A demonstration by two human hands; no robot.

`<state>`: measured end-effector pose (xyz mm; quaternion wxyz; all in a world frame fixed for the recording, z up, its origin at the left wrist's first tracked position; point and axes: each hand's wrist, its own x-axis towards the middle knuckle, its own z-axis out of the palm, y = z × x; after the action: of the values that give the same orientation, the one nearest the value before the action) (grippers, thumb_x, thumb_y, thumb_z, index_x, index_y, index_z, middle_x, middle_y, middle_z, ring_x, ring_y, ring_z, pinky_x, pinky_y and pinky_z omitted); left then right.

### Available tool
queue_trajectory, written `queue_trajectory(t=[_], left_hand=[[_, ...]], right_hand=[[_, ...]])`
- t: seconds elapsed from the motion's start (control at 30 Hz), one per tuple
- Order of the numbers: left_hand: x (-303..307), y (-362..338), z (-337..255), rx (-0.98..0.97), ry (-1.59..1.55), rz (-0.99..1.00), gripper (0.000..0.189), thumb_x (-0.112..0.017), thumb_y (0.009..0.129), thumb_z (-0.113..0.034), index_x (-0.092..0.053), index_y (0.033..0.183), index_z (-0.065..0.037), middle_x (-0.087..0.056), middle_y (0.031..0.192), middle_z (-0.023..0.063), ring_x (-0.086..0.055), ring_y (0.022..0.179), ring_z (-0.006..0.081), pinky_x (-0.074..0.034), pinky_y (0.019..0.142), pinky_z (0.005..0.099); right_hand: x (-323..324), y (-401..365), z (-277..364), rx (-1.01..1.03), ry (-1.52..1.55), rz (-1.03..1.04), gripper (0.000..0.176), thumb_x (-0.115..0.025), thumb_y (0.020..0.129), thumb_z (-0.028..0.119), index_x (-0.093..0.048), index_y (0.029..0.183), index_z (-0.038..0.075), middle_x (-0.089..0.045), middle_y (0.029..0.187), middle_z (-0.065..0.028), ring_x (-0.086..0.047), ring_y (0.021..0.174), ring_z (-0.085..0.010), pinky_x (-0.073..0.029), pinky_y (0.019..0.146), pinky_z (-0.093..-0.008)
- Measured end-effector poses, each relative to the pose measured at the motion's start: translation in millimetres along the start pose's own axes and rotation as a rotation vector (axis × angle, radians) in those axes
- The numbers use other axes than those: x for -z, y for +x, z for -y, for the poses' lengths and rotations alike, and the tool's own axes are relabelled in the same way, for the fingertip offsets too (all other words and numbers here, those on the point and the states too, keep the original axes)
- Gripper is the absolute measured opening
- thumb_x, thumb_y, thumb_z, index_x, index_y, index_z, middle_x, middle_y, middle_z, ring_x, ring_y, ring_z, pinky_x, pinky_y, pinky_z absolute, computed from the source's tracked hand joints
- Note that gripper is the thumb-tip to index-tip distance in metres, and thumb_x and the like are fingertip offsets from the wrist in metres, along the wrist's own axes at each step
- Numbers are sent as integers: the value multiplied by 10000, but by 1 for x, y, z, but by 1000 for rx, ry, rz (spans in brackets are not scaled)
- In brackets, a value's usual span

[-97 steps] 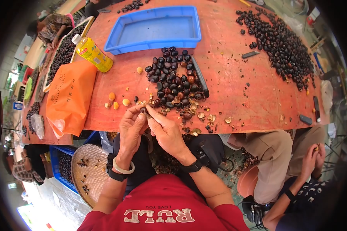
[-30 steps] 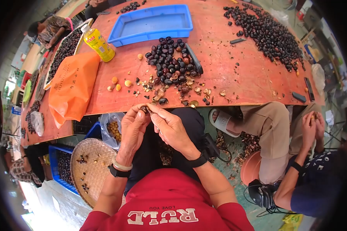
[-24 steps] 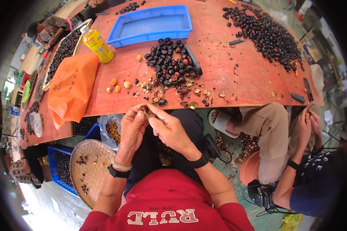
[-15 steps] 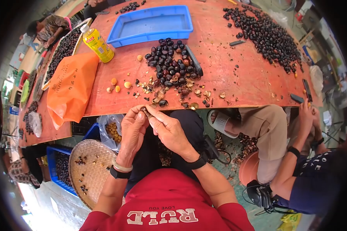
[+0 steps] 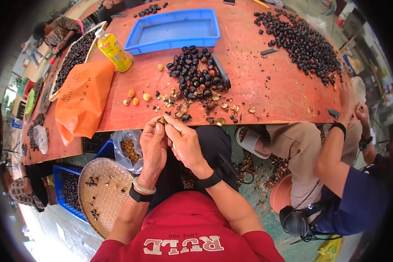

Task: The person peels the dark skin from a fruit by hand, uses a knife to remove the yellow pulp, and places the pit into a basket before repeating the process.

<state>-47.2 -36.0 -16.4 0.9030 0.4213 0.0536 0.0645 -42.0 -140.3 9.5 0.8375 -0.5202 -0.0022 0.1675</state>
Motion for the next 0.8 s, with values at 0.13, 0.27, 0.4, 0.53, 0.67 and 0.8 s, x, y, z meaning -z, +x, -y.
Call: queue_trajectory(t=[0.13, 0.27, 0.4, 0.53, 0.67, 0.8], left_hand=[[1, 1, 0, 1, 0, -10, 244, -559, 912, -158, -524, 1107, -16, -596, 925, 44, -538, 661, 90, -460, 567, 205], [1, -1, -7, 52, -7, 29, 263, -550, 917, -148, -513, 1141, -15, -591, 1048, 60, -574, 917, 122, -471, 817, 254], [3, -2, -10, 109, -30, 54, 279, -545, 920, -158, -509, 1160, -20, -586, 1069, 59, -578, 939, 133, -471, 838, 273], [0, 0, -14, 164, -78, 53, 299, -543, 922, -165, -498, 1182, -25, -587, 1069, 51, -582, 936, 139, -472, 840, 291], [-1, 0, -13, 141, -54, 31, 305, -552, 917, -155, -493, 1189, -29, -588, 1059, 54, -586, 920, 133, -474, 831, 290], [3, -1, -10, 112, -50, 46, 305, -562, 911, -151, -498, 1183, -28, -592, 1045, 55, -586, 904, 125, -474, 829, 289]], right_hand=[[2, 1, 4, -70, 91, 6, 366, -493, 941, 188, -491, 1277, 43, -492, 637, 3, -361, 359, -30, -272, 299, -169], [7, -2, 11, -139, 194, 51, 382, -476, 949, 206, -463, 1299, 55, -499, 643, -6, -382, 373, -36, -293, 303, -174], [13, -4, 17, -242, 393, 110, 393, -445, 961, 244, -433, 1321, 87, -499, 646, -10, -399, 390, -41, -306, 308, -178], [10, -9, 25, -218, 218, 131, 398, -431, 966, 246, -417, 1339, 108, -498, 662, -6, -399, 394, -35, -304, 309, -179], [10, -11, 25, -161, 36, 141, 423, -429, 966, 238, -383, 1367, 112, -489, 668, 2, -393, 397, -29, -305, 312, -178], [13, -13, 27, -121, -151, 142, 441, -444, 957, 220, -377, 1379, 111, -466, 641, 24, -381, 432, -18, -311, 365, -167]])
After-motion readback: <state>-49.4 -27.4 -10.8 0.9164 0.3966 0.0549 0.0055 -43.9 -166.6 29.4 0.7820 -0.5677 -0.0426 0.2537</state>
